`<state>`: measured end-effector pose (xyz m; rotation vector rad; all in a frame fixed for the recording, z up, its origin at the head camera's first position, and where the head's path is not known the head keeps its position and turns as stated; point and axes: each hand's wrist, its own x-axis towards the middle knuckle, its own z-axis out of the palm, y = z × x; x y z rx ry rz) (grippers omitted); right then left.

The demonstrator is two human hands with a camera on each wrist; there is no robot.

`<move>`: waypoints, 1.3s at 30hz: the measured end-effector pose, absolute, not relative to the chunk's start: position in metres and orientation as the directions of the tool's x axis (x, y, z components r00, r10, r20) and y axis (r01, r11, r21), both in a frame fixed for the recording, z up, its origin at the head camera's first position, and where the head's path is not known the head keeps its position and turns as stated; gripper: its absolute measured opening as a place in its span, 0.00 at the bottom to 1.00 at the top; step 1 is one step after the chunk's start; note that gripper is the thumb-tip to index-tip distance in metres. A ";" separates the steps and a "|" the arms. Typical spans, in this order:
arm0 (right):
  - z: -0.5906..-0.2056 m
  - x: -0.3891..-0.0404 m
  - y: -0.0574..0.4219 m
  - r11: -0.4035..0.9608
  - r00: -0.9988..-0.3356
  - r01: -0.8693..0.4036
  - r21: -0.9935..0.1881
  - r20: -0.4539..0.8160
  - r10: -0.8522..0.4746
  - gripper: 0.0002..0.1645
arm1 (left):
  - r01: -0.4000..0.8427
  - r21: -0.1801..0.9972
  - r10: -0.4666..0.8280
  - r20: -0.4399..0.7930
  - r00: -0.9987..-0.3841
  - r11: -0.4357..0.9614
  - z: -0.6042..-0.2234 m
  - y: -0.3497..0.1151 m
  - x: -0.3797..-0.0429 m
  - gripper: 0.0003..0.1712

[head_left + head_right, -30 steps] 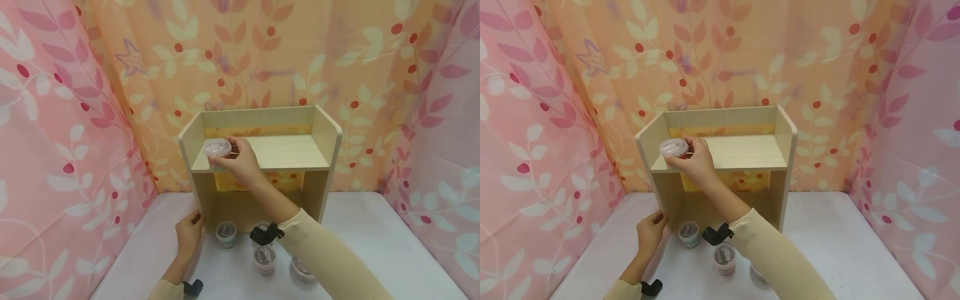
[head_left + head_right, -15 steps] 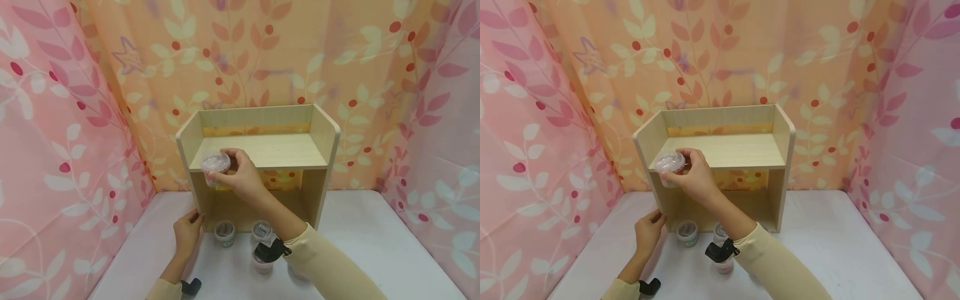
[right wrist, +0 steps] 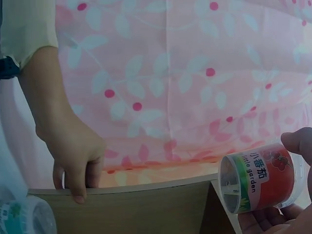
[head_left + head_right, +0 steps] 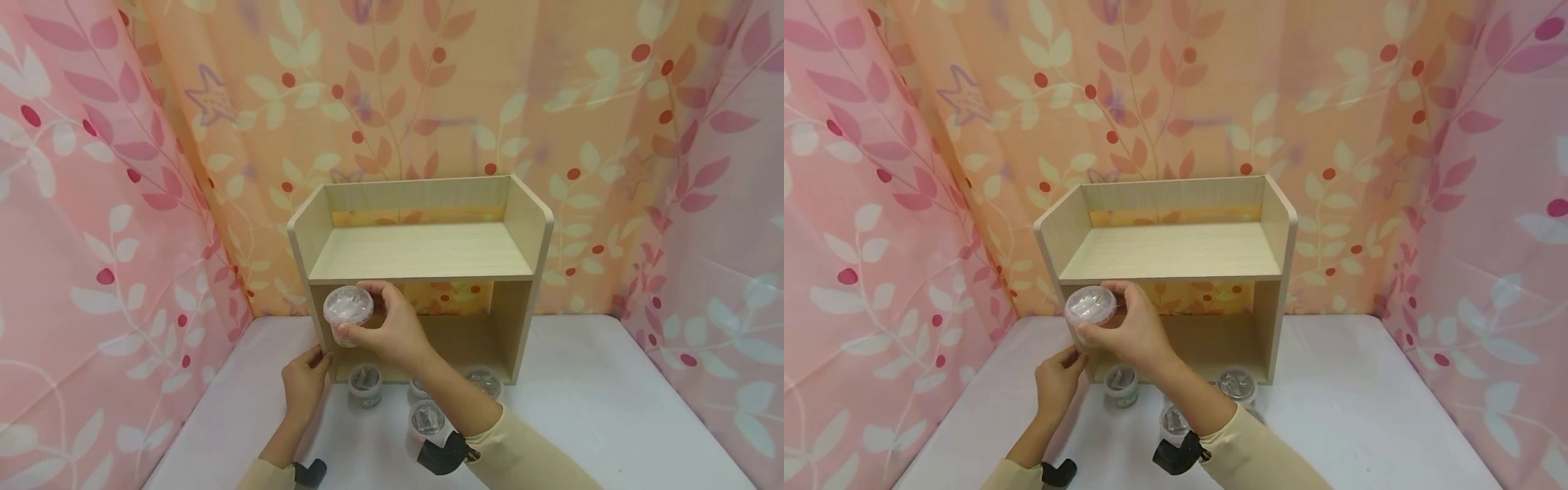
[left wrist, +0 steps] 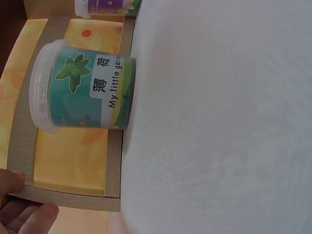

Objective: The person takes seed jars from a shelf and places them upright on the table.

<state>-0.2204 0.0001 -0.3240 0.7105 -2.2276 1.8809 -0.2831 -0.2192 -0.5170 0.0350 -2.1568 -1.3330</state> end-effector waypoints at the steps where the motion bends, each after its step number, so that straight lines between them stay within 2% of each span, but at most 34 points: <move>1: -0.327 -0.218 0.000 0.111 -0.881 -0.435 -0.893 0.397 -0.258 0.43 | 0.277 0.823 -0.322 0.470 -0.822 0.496 -0.517 -0.219 -0.283 0.16; 18: -0.374 -0.196 -0.003 0.114 -0.907 -0.361 -0.926 0.319 -0.275 0.50 | 0.256 0.814 -0.330 0.469 -0.819 0.521 -0.519 -0.221 -0.282 0.16; 25: -0.399 -0.193 -0.002 0.088 -0.907 -0.347 -0.934 0.310 -0.285 0.46 | 0.251 0.825 -0.337 0.457 -0.823 0.506 -0.518 -0.220 -0.283 0.15; 32: -0.427 -0.187 -0.003 0.140 -0.915 -0.334 -0.932 0.285 -0.286 0.43 | 0.274 0.816 -0.334 0.480 -0.811 0.509 -0.517 -0.220 -0.283 0.12; 39: -0.452 -0.183 -0.007 0.184 -0.907 -0.367 -0.912 0.307 -0.289 0.44 | 0.266 0.831 -0.325 0.456 -0.829 0.488 -0.515 -0.219 -0.282 0.14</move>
